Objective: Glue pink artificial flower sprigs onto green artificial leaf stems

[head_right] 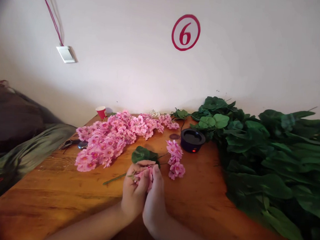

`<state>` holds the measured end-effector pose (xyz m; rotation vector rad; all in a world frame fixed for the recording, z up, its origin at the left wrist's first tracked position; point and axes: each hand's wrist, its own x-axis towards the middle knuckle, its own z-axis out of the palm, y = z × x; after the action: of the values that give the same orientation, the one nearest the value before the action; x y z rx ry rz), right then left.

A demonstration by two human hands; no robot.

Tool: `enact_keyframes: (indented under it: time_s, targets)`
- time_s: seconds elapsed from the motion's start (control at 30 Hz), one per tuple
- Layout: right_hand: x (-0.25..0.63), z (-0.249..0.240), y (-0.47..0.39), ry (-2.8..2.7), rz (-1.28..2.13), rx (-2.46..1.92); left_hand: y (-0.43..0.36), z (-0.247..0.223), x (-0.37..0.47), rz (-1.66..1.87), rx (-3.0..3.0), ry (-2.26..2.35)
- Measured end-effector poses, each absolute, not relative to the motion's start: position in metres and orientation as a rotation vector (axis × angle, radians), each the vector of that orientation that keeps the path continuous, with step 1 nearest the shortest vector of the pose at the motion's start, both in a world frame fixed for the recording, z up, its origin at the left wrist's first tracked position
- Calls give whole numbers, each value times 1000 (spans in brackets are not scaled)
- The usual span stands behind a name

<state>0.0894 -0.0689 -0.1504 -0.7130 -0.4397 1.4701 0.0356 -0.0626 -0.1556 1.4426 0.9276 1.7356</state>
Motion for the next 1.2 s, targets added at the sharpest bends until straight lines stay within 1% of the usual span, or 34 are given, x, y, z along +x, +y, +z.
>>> enact_keyframes:
  time_s: [0.1, 0.2, 0.37, 0.5, 0.6, 0.67, 0.7, 0.73, 0.8, 0.9, 0.97, 1.03, 1.2]
  targets:
    - [90, -149, -68, -543, 1413, -781, -64, -150, 35, 1741, 1459, 960]
    - [91, -140, -67, -625, 1406, -761, -66, -146, 35, 1767, 1492, 989]
    - [92, -132, -67, -689, 1369, -768, -66, -150, 34, 1803, 1511, 979]
    - [102, -127, -58, -662, 1305, -788, -61, -160, 29, 1761, 1590, 781]
    - [121, -111, -44, -542, 1207, -765, -50, -160, 21, 1799, 1614, 619]
    - [136, -97, -32, -469, 1136, -734, -39, -155, 13, 1862, 1678, 704]
    - [144, -91, -27, -432, 1093, -756, -33, -151, 9, 1854, 1768, 825]
    - [150, -86, -22, -416, 1054, -779, -27, -147, 4, 1807, 1884, 979]
    - [160, -81, -15, -404, 975, -797, -14, -139, -6, 1590, 2137, 1194]
    - [164, -84, -9, -393, 912, -816, 2, -135, -15, 1145, 2330, 1258]
    - [163, -87, -8, -401, 940, -839, 9, -137, -17, 938, 2370, 1264]
    - [162, -90, -7, -406, 983, -866, 14, -142, -19, 856, 2393, 1290]
    - [163, -94, -6, -444, 994, -921, 19, -157, -24, 894, 2397, 1348]
